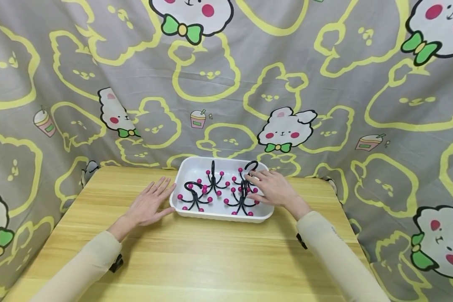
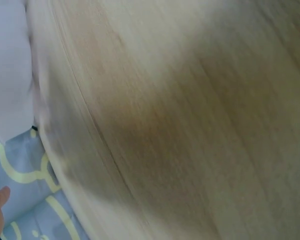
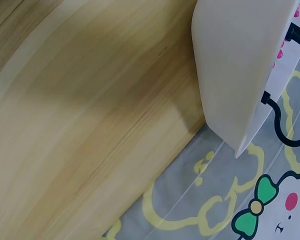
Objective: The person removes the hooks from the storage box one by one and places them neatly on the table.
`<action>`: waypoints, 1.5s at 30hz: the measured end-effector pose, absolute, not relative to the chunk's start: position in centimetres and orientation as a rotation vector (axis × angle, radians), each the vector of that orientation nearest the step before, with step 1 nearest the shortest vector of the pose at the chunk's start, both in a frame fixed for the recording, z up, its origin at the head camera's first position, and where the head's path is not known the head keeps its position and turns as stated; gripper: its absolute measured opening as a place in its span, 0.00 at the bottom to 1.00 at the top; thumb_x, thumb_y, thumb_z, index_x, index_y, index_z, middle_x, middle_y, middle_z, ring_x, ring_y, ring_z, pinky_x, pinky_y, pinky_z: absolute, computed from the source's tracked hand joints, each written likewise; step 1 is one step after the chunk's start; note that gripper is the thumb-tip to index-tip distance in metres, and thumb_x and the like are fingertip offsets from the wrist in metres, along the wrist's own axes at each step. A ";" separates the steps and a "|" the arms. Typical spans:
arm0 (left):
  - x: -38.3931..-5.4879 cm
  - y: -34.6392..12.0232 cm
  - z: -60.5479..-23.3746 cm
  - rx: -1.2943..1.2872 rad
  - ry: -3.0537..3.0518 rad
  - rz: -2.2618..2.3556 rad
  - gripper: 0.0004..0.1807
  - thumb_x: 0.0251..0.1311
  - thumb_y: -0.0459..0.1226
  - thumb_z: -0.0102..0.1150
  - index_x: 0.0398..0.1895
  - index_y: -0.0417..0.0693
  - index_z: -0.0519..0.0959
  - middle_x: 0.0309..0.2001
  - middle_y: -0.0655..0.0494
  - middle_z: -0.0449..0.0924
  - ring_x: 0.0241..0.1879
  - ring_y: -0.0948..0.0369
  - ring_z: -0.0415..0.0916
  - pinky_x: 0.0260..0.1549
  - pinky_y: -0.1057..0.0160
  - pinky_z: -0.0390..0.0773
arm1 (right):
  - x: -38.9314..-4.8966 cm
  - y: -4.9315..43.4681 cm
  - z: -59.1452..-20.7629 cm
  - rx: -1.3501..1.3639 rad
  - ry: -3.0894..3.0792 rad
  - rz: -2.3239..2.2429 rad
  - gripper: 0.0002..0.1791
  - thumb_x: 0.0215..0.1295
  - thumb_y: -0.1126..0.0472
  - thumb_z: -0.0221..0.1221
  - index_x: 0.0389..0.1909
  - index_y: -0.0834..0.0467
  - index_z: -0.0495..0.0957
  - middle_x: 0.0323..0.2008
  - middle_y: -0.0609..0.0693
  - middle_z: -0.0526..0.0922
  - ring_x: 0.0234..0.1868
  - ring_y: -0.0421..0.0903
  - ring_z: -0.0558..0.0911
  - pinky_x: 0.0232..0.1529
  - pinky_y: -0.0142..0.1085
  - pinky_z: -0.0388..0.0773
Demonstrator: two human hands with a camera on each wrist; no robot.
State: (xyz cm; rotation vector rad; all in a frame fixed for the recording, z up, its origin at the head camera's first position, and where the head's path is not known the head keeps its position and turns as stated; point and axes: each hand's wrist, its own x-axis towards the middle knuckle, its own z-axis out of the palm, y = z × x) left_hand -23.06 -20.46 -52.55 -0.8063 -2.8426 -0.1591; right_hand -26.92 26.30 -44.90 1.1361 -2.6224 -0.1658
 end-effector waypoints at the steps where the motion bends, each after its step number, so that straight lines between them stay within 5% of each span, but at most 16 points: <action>1: -23.1 -20.5 -52.6 -0.804 -2.845 -0.154 0.49 0.69 0.68 0.51 0.84 0.49 0.60 0.83 0.39 0.59 0.84 0.42 0.52 0.82 0.37 0.57 | -26.9 26.2 -44.9 1.137 -2.621 -0.160 0.41 0.69 0.33 0.62 0.76 0.50 0.72 0.70 0.56 0.81 0.66 0.59 0.82 0.67 0.59 0.81; 17: -23.0 -20.4 -52.7 -0.798 -2.838 -0.131 0.49 0.71 0.68 0.48 0.84 0.48 0.59 0.83 0.39 0.59 0.84 0.42 0.53 0.81 0.37 0.61 | -26.9 24.9 -45.2 1.187 -2.607 -0.162 0.39 0.71 0.30 0.58 0.75 0.48 0.74 0.67 0.52 0.84 0.64 0.56 0.84 0.65 0.53 0.83; 45: -22.9 -20.3 -52.8 -0.772 -2.870 -0.110 0.49 0.70 0.67 0.51 0.85 0.51 0.57 0.83 0.40 0.58 0.85 0.43 0.52 0.82 0.38 0.58 | -27.0 24.6 -45.9 1.143 -2.444 -0.117 0.19 0.71 0.42 0.65 0.48 0.53 0.85 0.45 0.50 0.90 0.46 0.52 0.89 0.50 0.47 0.89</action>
